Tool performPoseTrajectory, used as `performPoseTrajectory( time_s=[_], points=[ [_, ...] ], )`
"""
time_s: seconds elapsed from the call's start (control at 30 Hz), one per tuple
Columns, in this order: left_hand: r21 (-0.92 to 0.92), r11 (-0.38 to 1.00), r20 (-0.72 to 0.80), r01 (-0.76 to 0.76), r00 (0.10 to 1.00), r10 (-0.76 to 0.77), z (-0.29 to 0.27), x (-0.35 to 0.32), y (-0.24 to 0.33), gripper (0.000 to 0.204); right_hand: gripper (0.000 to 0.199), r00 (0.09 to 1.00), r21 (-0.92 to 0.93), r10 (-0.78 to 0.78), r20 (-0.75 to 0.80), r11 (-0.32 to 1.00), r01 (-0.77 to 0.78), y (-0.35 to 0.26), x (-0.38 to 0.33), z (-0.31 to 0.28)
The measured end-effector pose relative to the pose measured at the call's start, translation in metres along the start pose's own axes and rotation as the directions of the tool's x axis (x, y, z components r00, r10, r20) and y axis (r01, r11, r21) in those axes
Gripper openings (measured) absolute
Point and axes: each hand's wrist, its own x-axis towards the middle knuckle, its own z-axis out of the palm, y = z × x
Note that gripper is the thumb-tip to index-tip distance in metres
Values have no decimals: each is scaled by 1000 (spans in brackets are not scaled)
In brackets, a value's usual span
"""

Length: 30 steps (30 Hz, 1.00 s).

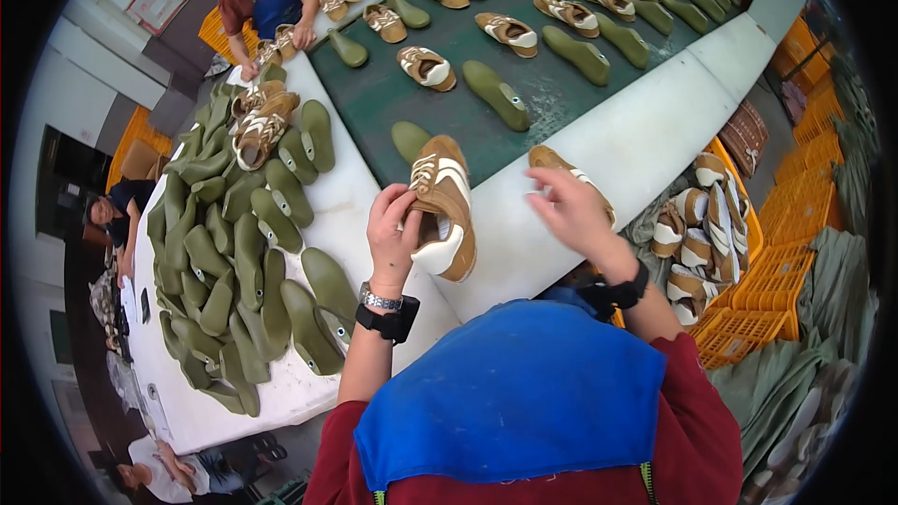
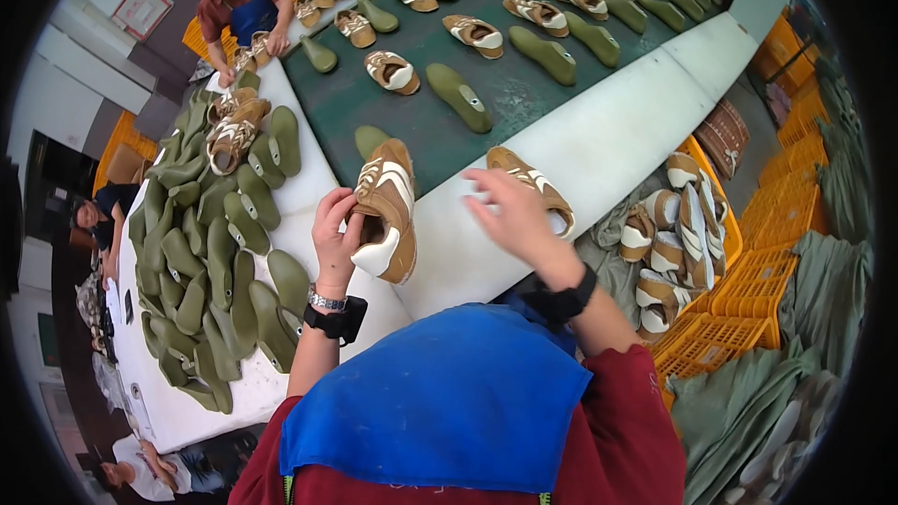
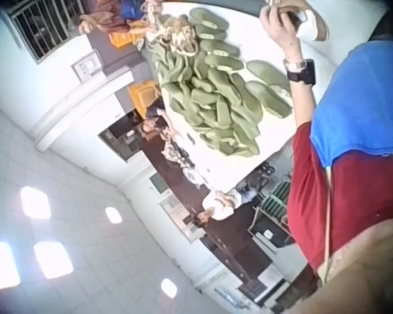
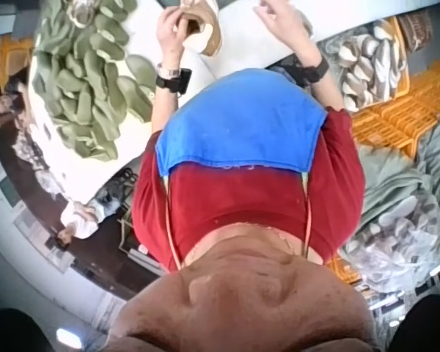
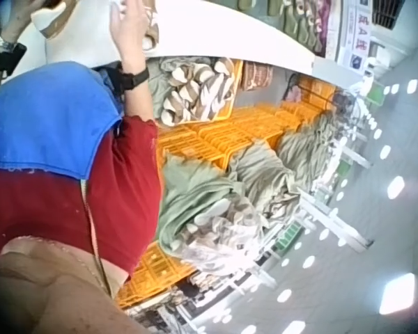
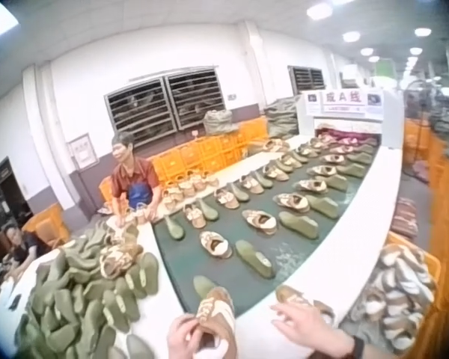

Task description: Moving finished shoe uppers from large bags into smaller bins and placing them onto a production line conveyor belt.

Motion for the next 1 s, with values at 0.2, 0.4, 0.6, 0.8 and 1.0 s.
performPoseTrajectory(
  time_s=[0.2,0.4,0.6,0.8,1.0],
  points=[
    [172,981,52,92,993,-102,-10,-23,-44,20,29,971,-242,237,-31,941,-237,72,-43,-50],
    [296,946,278,131,936,-217,-5,-88,-54,49,49,869,-564,438,231,788,-247,87,-78,-51],
    [262,903,355,342,836,-420,-2,-120,-35,45,45,904,-563,383,190,797,-219,111,-87,-44],
    [120,884,86,453,882,-463,-10,-49,-72,35,42,875,-485,465,130,800,-353,126,-84,-35],
    [329,897,-9,295,951,-309,20,75,-178,36,42,840,-384,524,144,811,-441,120,-81,-33]
  ],
)
